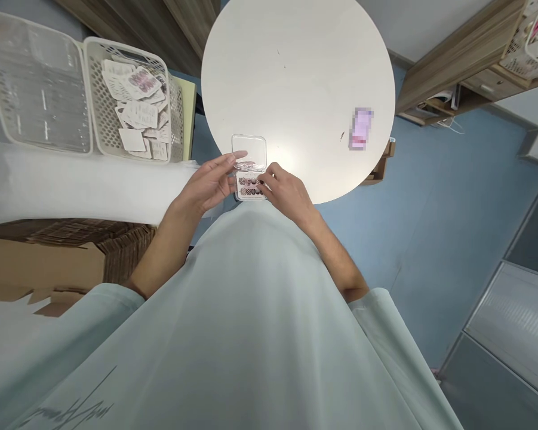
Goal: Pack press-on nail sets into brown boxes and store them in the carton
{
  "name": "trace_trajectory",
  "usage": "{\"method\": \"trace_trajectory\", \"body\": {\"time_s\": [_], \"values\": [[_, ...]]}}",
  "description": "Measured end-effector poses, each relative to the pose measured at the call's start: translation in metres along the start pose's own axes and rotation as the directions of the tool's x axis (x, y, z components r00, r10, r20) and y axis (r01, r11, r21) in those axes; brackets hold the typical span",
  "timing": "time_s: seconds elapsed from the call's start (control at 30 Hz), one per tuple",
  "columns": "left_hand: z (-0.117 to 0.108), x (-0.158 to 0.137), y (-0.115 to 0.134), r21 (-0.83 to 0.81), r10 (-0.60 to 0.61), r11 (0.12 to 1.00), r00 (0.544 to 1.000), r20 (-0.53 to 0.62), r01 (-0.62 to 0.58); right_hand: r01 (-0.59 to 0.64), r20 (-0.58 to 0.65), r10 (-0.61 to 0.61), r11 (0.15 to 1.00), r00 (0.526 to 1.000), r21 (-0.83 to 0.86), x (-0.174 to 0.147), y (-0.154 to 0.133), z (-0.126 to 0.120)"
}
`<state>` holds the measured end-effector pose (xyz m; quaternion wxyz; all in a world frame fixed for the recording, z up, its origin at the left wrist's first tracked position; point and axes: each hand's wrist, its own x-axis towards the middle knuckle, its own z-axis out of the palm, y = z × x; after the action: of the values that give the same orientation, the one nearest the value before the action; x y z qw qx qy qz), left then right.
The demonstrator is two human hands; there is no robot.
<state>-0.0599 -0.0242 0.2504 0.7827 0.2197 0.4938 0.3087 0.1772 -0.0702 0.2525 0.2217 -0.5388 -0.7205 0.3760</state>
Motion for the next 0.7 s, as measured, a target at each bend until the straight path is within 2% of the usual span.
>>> {"method": "trace_trajectory", "body": {"time_s": [0.1,0.17,0.23,0.3,0.43,0.57,0.7], "values": [[-0.002,-0.002,0.001,0.007,-0.006,1.000,1.000,-0.014,0.006,-0.062,-0.103,0.070,0.994,0.992,0.086,0.005,0.003,0.000],[-0.003,-0.003,0.000,0.010,-0.009,1.000,1.000,-0.013,0.009,-0.120,-0.214,0.156,0.977,0.964,0.174,0.013,0.009,-0.003],[-0.005,-0.004,-0.002,0.007,-0.011,1.000,1.000,0.001,0.011,-0.172,-0.258,0.243,0.948,0.935,0.268,0.024,0.017,-0.006],[-0.006,-0.005,-0.005,0.002,-0.014,1.000,1.000,0.023,0.014,-0.213,-0.209,0.298,0.911,0.931,0.353,0.036,0.024,-0.006],[-0.009,-0.007,-0.010,-0.005,-0.037,0.999,0.997,0.067,0.037,-0.258,-0.087,0.336,0.843,0.938,0.473,0.052,0.030,0.002],[-0.011,-0.007,-0.016,-0.023,-0.049,0.998,0.996,0.070,0.050,-0.270,-0.074,0.357,0.811,0.931,0.519,0.057,0.029,0.011],[-0.010,-0.008,-0.020,-0.031,-0.068,0.997,0.995,0.078,0.071,-0.276,-0.100,0.385,0.797,0.918,0.538,0.060,0.033,0.010]]}}
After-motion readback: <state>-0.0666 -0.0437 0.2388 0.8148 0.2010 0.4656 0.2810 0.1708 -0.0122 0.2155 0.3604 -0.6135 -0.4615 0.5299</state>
